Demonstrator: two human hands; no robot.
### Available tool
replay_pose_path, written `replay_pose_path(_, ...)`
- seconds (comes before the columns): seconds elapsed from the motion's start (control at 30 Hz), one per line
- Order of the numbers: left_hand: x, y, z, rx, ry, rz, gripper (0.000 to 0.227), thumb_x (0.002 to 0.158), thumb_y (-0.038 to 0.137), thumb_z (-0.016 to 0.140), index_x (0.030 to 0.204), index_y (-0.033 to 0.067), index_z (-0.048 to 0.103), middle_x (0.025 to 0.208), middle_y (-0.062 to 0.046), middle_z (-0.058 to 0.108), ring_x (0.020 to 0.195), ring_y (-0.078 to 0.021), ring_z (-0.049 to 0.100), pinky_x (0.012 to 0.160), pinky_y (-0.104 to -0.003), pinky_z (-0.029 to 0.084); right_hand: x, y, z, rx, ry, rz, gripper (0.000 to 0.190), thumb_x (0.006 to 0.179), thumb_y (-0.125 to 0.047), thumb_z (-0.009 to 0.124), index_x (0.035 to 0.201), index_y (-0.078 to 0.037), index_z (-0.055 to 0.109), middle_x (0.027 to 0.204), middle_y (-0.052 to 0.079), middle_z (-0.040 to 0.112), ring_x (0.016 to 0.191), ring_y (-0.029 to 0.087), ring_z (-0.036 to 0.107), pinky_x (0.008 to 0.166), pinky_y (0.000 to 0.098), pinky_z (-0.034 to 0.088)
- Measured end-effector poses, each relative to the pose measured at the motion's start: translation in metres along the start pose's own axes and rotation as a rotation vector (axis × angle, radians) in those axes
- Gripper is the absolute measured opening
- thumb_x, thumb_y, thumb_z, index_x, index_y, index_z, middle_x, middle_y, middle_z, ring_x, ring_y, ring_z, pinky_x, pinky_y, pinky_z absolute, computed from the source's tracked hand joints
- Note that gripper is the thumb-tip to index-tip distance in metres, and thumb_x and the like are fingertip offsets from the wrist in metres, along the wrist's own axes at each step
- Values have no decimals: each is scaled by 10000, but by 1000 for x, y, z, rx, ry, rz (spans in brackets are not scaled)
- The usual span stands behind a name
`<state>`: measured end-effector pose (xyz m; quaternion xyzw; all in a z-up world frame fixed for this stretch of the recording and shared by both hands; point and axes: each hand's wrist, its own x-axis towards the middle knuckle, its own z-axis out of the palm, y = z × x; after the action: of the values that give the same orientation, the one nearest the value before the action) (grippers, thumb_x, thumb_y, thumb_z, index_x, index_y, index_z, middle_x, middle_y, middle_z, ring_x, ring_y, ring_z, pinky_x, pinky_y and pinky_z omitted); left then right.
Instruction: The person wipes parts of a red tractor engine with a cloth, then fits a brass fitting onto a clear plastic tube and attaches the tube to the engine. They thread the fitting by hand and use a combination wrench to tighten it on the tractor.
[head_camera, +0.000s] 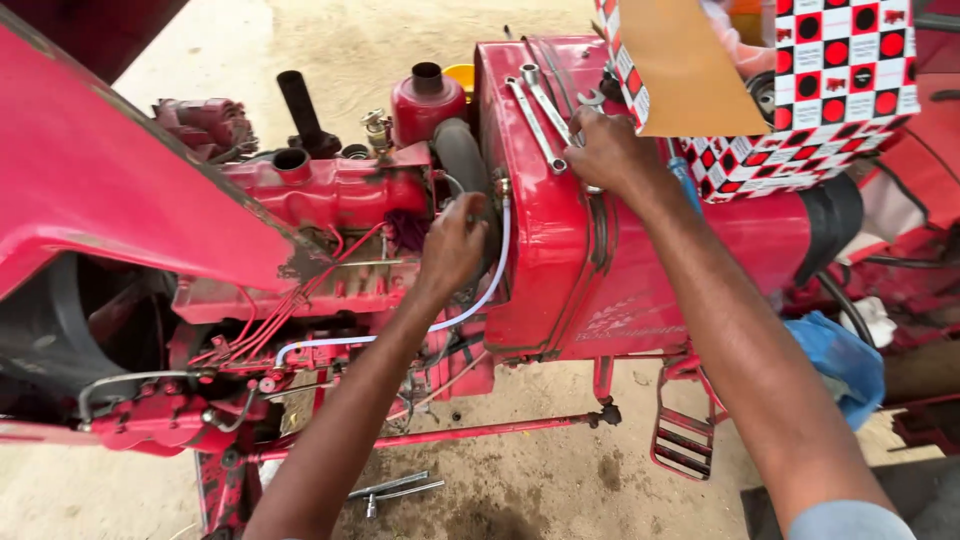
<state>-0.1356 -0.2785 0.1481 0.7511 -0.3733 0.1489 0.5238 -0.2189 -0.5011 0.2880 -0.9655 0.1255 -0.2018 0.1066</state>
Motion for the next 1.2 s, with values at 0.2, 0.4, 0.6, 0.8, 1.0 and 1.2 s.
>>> replay_pose_path(0.2, -4, -25, 25, -54, -163, -151, 395, 902, 139, 696, 1269, 48, 582, 1163, -183, 715, 1064, -358, 700, 895, -445, 550, 23, 36, 26, 7, 168, -40, 356, 922, -173, 670, 1254, -44, 660, 1013, 311, 702, 992, 449, 686, 842, 513, 555)
replay_pose_path(0.4, 13, -37, 36, -229, -217, -52, 325, 930, 125, 690, 1210, 6, 578, 1088, -196, 744, 1035, -322, 730, 877, -428, 559, -1, 0, -10, 1050, -56, -40, 408, 981, -63, 560, 1379, -153, 537, 970, 126, 691, 709, 157, 680, 581, 264, 561)
replay_pose_path(0.6, 28, -40, 24, -188, -272, 92, 193, 962, 130, 672, 1107, 17, 614, 939, -182, 711, 907, -346, 717, 767, -465, 535, -17, -98, -57, 1524, -18, 82, 320, 928, -82, 381, 1063, 87, 617, 930, 216, 731, 804, 251, 775, 635, 313, 622)
replay_pose_path(0.8, 23, -61, 38, -211, -201, 167, 193, 969, 163, 652, 1113, 45, 602, 997, -147, 716, 919, -348, 710, 779, -464, 553, -5, -94, -47, 1108, 58, -200, 232, 1211, -204, 506, 1163, 12, 576, 907, 202, 698, 762, 222, 739, 681, 320, 622)
replay_pose_path(1.0, 15, -58, 47, -273, -91, 70, 679, 993, 148, 681, 1560, 83, 313, 1008, -124, 703, 884, -326, 722, 758, -453, 568, 25, -124, -48, 476, 71, -92, 279, 1153, -246, 483, 1021, -22, 584, 688, 18, 594, 588, 115, 579, 539, 284, 468)
replay_pose_path(1.2, 1, -67, 66, -250, 6, 134, 794, 1037, 111, 641, 1661, 129, 151, 1179, -178, 657, 991, -337, 713, 788, -441, 597, 63, -115, -38, 396, -47, -126, 334, 1123, -256, 455, 939, -29, 616, 663, 5, 585, 570, 91, 546, 535, 288, 442)
